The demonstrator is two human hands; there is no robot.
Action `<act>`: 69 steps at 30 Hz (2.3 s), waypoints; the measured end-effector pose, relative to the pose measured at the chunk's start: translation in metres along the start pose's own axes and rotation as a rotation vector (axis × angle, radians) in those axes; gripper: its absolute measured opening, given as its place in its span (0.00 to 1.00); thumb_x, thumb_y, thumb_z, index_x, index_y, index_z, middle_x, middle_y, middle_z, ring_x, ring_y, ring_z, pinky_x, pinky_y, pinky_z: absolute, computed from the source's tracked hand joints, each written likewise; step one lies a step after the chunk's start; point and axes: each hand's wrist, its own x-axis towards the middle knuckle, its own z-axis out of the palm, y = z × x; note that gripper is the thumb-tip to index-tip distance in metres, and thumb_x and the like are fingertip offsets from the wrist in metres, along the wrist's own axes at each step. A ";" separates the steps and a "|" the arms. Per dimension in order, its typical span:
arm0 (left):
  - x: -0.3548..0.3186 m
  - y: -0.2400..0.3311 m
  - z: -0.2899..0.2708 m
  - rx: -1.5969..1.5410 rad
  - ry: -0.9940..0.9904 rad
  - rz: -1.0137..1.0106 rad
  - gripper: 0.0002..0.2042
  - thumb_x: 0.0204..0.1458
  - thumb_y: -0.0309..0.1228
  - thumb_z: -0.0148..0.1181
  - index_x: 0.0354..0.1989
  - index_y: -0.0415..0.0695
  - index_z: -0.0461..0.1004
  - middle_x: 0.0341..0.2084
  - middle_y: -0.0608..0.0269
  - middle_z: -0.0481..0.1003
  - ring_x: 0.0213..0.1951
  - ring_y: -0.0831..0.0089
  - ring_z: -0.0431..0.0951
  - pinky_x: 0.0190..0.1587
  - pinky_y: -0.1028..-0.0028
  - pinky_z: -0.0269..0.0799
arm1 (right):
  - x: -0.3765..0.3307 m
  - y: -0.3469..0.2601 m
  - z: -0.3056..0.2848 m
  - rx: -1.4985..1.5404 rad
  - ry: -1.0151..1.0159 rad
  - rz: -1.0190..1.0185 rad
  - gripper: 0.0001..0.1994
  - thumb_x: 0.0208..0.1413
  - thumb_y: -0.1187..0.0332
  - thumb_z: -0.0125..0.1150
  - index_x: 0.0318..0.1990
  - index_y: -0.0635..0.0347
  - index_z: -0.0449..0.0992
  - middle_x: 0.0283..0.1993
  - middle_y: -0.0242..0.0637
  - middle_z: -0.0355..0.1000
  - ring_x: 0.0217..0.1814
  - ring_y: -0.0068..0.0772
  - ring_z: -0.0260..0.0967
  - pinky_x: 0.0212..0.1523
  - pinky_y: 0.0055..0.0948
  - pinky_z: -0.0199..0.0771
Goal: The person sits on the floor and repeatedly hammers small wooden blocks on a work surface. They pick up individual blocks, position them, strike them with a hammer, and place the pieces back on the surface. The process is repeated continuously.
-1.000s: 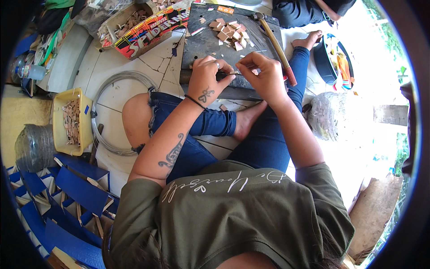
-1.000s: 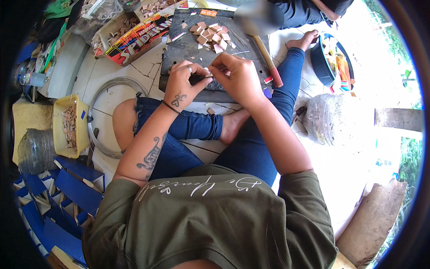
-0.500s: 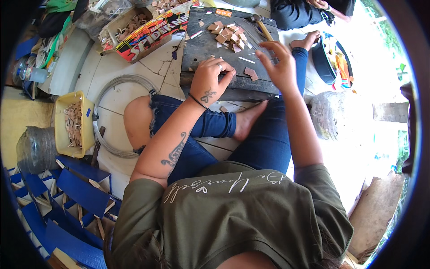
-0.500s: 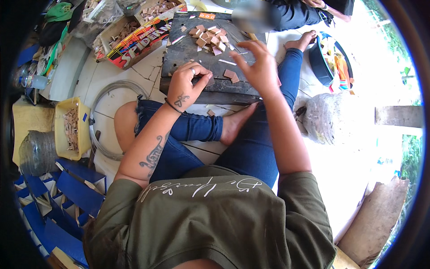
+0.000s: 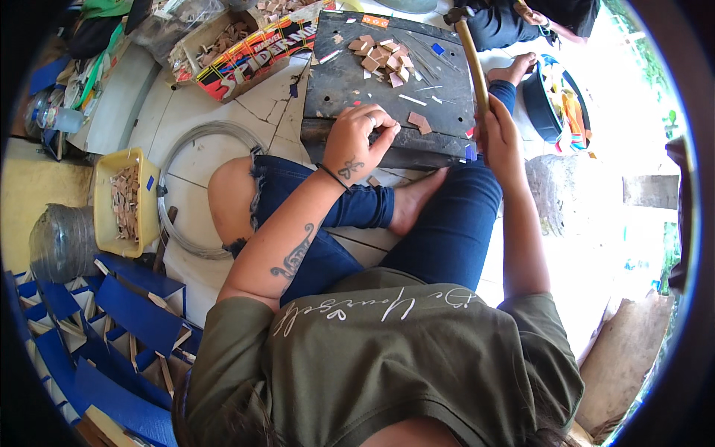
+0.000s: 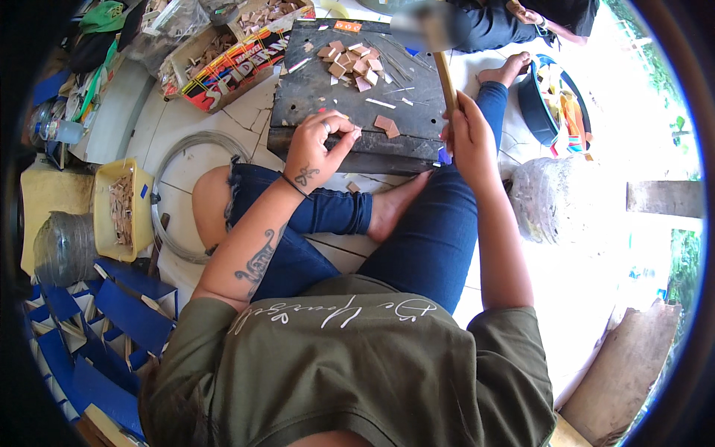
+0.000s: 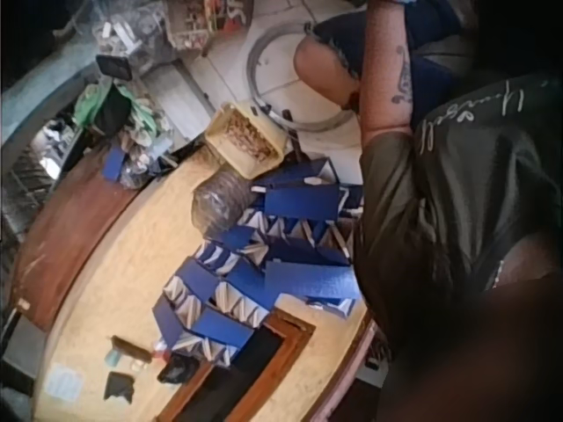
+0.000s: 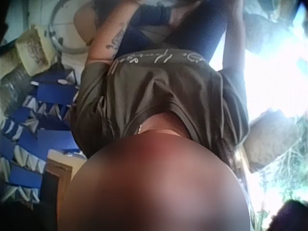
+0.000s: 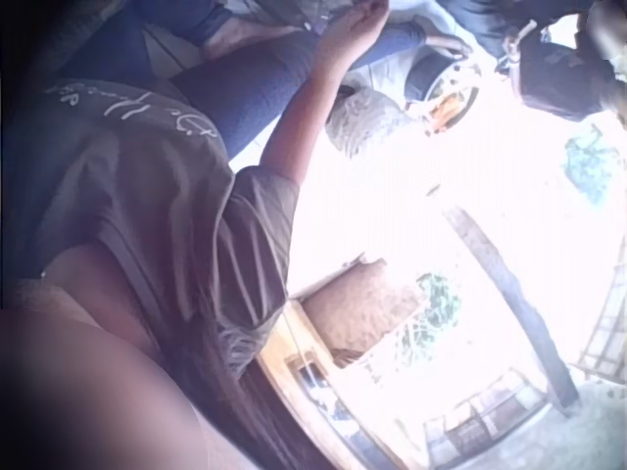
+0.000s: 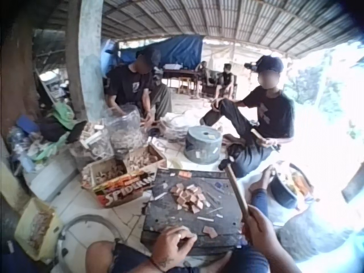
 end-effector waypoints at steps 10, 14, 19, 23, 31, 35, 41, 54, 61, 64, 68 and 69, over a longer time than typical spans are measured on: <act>-0.001 0.001 0.004 0.035 0.027 -0.002 0.04 0.47 0.25 0.62 0.24 0.45 0.73 0.23 0.65 0.74 0.27 0.63 0.75 0.37 0.66 0.66 | -0.113 -0.083 -0.027 -0.268 -0.248 -0.019 0.25 0.61 0.79 0.49 0.67 0.57 0.63 0.38 0.42 0.72 0.34 0.31 0.70 0.39 0.28 0.71; -0.002 0.001 0.005 0.059 0.033 0.017 0.04 0.47 0.25 0.62 0.24 0.45 0.72 0.23 0.64 0.74 0.27 0.63 0.75 0.36 0.66 0.66 | -0.121 -0.088 -0.025 -0.412 -0.234 -0.184 0.26 0.60 0.79 0.51 0.67 0.54 0.63 0.37 0.45 0.70 0.33 0.41 0.71 0.38 0.32 0.71; -0.001 -0.001 0.006 0.066 0.044 0.057 0.05 0.47 0.25 0.62 0.23 0.45 0.72 0.23 0.64 0.74 0.28 0.62 0.75 0.36 0.66 0.66 | -0.123 -0.086 -0.020 -0.473 -0.283 -0.198 0.27 0.60 0.78 0.51 0.67 0.52 0.63 0.32 0.45 0.66 0.29 0.44 0.68 0.34 0.36 0.70; -0.003 -0.003 0.004 0.094 0.013 0.064 0.04 0.49 0.23 0.62 0.26 0.42 0.73 0.25 0.60 0.76 0.30 0.60 0.77 0.36 0.66 0.69 | -0.126 -0.083 -0.019 -0.464 -0.214 -0.293 0.27 0.60 0.79 0.51 0.67 0.52 0.63 0.32 0.44 0.65 0.28 0.44 0.68 0.33 0.36 0.70; -0.003 -0.003 0.007 0.110 0.078 0.123 0.04 0.48 0.26 0.61 0.24 0.46 0.72 0.24 0.64 0.74 0.31 0.61 0.76 0.40 0.65 0.66 | -0.124 -0.082 -0.021 -0.461 -0.167 -0.378 0.28 0.59 0.80 0.51 0.67 0.53 0.63 0.31 0.44 0.65 0.27 0.43 0.68 0.32 0.35 0.69; -0.002 -0.004 0.006 0.124 0.069 0.137 0.04 0.48 0.26 0.61 0.24 0.46 0.72 0.24 0.65 0.74 0.30 0.61 0.75 0.40 0.65 0.66 | -0.124 -0.080 -0.020 -0.477 -0.232 -0.285 0.28 0.59 0.80 0.51 0.67 0.54 0.63 0.31 0.44 0.65 0.27 0.44 0.68 0.32 0.35 0.69; -0.003 -0.003 0.007 0.126 0.047 0.109 0.05 0.47 0.25 0.62 0.23 0.46 0.71 0.24 0.65 0.74 0.30 0.62 0.75 0.40 0.65 0.67 | -0.127 -0.076 -0.017 -0.477 -0.216 -0.276 0.28 0.60 0.79 0.51 0.68 0.51 0.62 0.32 0.44 0.66 0.28 0.45 0.68 0.32 0.38 0.70; -0.003 0.000 0.007 0.091 0.046 0.063 0.03 0.49 0.25 0.61 0.26 0.45 0.73 0.23 0.64 0.74 0.29 0.61 0.75 0.38 0.65 0.67 | -0.126 -0.072 -0.019 -0.509 -0.236 -0.220 0.28 0.59 0.79 0.52 0.68 0.50 0.62 0.35 0.45 0.69 0.30 0.46 0.71 0.34 0.37 0.72; 0.001 0.007 0.004 0.102 0.002 0.029 0.03 0.49 0.25 0.61 0.27 0.43 0.73 0.23 0.60 0.74 0.28 0.59 0.75 0.34 0.64 0.69 | -0.122 -0.072 -0.021 -0.410 -0.161 -0.305 0.27 0.59 0.80 0.52 0.67 0.53 0.64 0.37 0.47 0.71 0.33 0.45 0.72 0.37 0.34 0.72; 0.001 0.007 0.005 0.121 0.023 0.056 0.03 0.49 0.25 0.61 0.27 0.43 0.73 0.24 0.58 0.74 0.29 0.57 0.75 0.36 0.62 0.69 | -0.122 -0.073 -0.023 -0.412 -0.163 -0.295 0.27 0.59 0.80 0.51 0.67 0.53 0.64 0.37 0.47 0.71 0.34 0.45 0.72 0.38 0.34 0.72; -0.002 0.007 0.008 0.091 0.031 0.032 0.03 0.49 0.25 0.61 0.27 0.42 0.73 0.24 0.57 0.74 0.31 0.55 0.75 0.37 0.61 0.69 | -0.123 -0.073 -0.022 -0.434 -0.174 -0.326 0.27 0.59 0.79 0.51 0.67 0.52 0.64 0.36 0.47 0.70 0.32 0.46 0.72 0.36 0.35 0.72; -0.002 0.007 0.008 0.107 0.028 0.033 0.03 0.49 0.25 0.61 0.27 0.42 0.73 0.25 0.57 0.74 0.31 0.55 0.75 0.38 0.61 0.69 | -0.123 -0.072 -0.021 -0.457 -0.180 -0.327 0.27 0.59 0.79 0.51 0.67 0.52 0.64 0.35 0.47 0.70 0.31 0.46 0.71 0.36 0.35 0.72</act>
